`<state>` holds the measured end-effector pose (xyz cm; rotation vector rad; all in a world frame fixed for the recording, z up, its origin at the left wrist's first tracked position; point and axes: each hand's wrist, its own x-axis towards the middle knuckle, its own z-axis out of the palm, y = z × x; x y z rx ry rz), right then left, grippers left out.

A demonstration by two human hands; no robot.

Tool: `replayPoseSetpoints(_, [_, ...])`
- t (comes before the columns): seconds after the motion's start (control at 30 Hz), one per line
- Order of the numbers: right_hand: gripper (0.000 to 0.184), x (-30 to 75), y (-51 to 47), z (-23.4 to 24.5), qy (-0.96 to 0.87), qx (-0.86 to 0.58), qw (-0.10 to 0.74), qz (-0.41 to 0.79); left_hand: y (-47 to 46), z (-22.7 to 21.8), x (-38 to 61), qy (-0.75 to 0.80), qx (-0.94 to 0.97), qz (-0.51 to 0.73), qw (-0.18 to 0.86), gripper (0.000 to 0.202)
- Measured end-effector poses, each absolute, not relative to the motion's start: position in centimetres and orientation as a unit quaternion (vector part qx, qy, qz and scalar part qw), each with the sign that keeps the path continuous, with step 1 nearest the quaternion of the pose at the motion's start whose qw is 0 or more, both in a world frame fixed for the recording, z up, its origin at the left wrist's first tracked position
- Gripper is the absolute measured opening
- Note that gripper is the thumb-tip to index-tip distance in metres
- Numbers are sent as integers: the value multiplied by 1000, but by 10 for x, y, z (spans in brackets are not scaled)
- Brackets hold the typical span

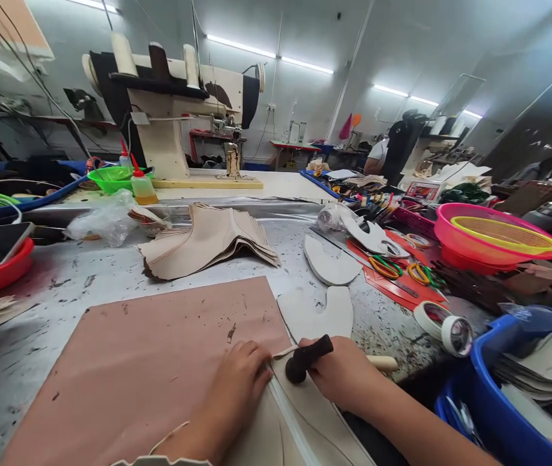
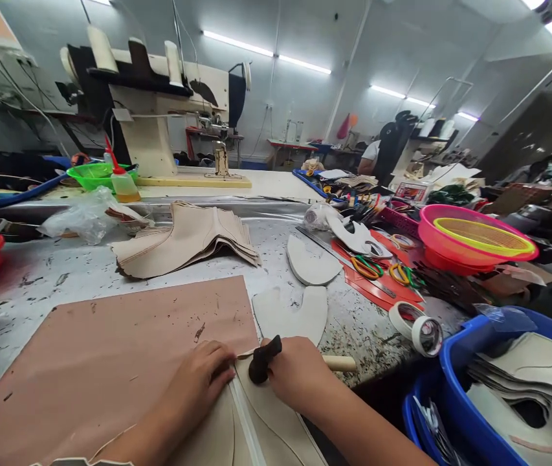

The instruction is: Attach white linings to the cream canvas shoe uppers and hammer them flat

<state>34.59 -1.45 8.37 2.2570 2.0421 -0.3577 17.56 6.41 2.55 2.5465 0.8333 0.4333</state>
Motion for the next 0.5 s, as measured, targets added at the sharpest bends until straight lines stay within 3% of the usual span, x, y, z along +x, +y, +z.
replayPoseSetpoints(0.23, [20,349,-3,96,640,761,46,-97,66,12,171,129,968,213,41,21])
replayPoseSetpoints(0.37, [23,350,8,96,622,781,20,-60,67,18,173,104,974,197,33,27])
replayPoseSetpoints(0.5, [22,351,16,88,642,760,65,-79,68,21,174,103,973,202,47,30])
